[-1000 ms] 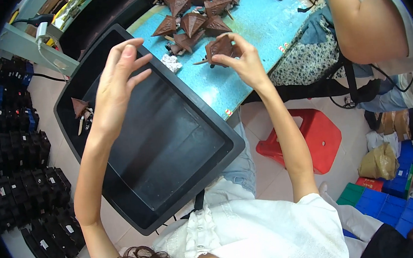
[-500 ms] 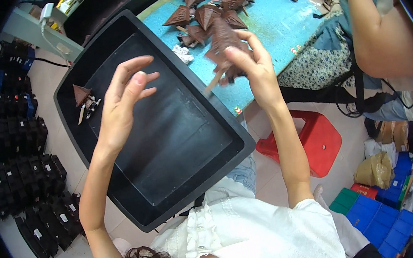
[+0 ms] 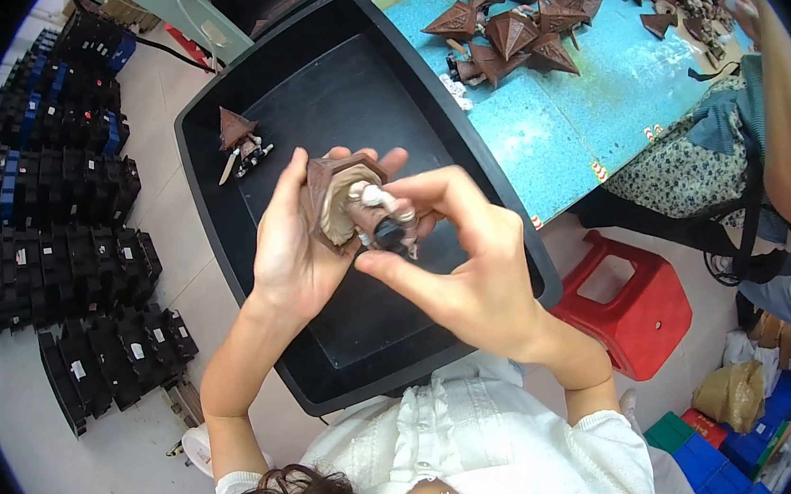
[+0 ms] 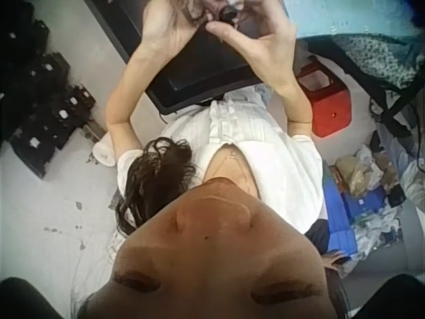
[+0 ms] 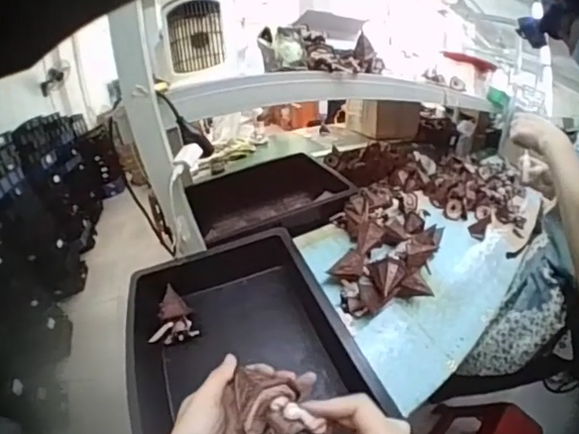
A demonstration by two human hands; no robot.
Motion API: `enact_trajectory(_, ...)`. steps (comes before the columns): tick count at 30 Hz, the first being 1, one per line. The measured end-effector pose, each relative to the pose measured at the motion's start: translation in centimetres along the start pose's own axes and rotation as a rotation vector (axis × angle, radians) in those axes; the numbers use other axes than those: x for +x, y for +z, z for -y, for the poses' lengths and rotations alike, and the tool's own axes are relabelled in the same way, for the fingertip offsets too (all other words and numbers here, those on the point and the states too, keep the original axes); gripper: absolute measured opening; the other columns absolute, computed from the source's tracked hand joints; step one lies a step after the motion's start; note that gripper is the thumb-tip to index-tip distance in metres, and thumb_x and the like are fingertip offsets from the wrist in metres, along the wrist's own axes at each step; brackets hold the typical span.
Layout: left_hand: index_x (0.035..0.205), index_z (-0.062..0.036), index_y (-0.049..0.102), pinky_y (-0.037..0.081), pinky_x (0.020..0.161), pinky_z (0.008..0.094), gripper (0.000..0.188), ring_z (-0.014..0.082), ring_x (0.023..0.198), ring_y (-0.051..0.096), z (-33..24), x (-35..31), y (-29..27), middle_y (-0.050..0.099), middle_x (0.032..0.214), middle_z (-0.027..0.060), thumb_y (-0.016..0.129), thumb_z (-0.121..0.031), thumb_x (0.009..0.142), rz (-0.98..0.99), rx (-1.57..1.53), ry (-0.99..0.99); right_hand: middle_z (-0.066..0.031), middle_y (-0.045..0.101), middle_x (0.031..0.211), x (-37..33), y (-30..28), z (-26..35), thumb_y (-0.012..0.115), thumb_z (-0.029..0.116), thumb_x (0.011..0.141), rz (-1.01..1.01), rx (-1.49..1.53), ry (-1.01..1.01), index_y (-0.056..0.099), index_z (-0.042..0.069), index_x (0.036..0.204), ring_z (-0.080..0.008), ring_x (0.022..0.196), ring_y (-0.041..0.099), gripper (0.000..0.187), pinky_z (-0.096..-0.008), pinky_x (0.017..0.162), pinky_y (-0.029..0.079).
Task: The person assembles figurines by taking components from the table, applying glue with a squeeze bottle, attaching the pieces together by hand, and placing the assembled figurines into a tray.
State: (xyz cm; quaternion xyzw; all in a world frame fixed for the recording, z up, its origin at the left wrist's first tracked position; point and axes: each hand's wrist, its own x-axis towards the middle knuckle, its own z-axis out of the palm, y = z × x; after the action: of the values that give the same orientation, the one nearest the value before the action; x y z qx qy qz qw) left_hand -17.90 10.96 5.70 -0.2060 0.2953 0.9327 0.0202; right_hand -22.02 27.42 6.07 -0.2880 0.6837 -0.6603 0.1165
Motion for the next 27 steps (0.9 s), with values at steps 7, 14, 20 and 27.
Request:
enact_trajectory(7, 0.102, -0.0097, 0.056, 0.055, 0.083, 0.04, 0.042, 0.0257, 0.106, 0.059, 0.9, 0.2, -1.1, 0.062, 0.11, 0.0094, 0.041, -0.048, 0.1, 0.012, -0.292, -0.131, -0.0127, 0.06, 0.089, -0.9, 3.2, -1.0, 0.075, -0.011, 0.06, -0.196, -0.347, -0.422, 0.061, -0.002, 0.111, -0.0267, 0.075, 0.058, 0.054, -0.0337, 0.067, 0.045)
enact_trajectory(14, 0.101, -0.0091, 0.056, 0.054, 0.089, 0.0462, 0.037, 0.0273, 0.109, 0.058, 1.3, -0.5, -1.5, 0.061, 0.106, 0.0072, 0.045, -0.044, 0.099, 0.07, -0.501, -0.204, -0.015, 0.063, 0.094, -1.9, 4.0, -2.2, 0.077, -0.012, 0.061, -0.243, -0.241, -0.475, 0.053, -0.004, 0.115, -0.0253, 0.073, 0.06, 0.06, -0.0324, 0.066, 0.045)
enact_trajectory(20, 0.106, -0.0041, 0.057, 0.049, 0.098, 0.046, 0.042, 0.0329, 0.12, 0.053, 1.1, -1.7, -0.2, 0.058, 0.119, 0.0173, 0.04, -0.042, 0.1, 0.026, -0.406, -0.179, -0.0168, 0.064, 0.094, -2.3, 3.7, -1.7, 0.076, -0.015, 0.061, -0.258, -0.212, -0.475, 0.054, -0.007, 0.114, -0.0266, 0.075, 0.061, 0.057, -0.0328, 0.065, 0.05)
enact_trajectory(27, 0.135, 0.0006, 0.043, 0.055, 0.09, 0.0362, 0.058, 0.0255, 0.113, 0.059, -0.5, -2.7, -0.9, 0.055, 0.124, 0.0181, 0.036, -0.046, 0.1, 0.135, 0.584, -0.013, -0.0158, 0.067, 0.104, -2.8, 1.3, 0.1, 0.073, -0.018, 0.064, -0.055, -0.315, -0.294, 0.049, -0.003, 0.126, -0.0228, 0.092, 0.066, 0.068, -0.03, 0.081, 0.053)
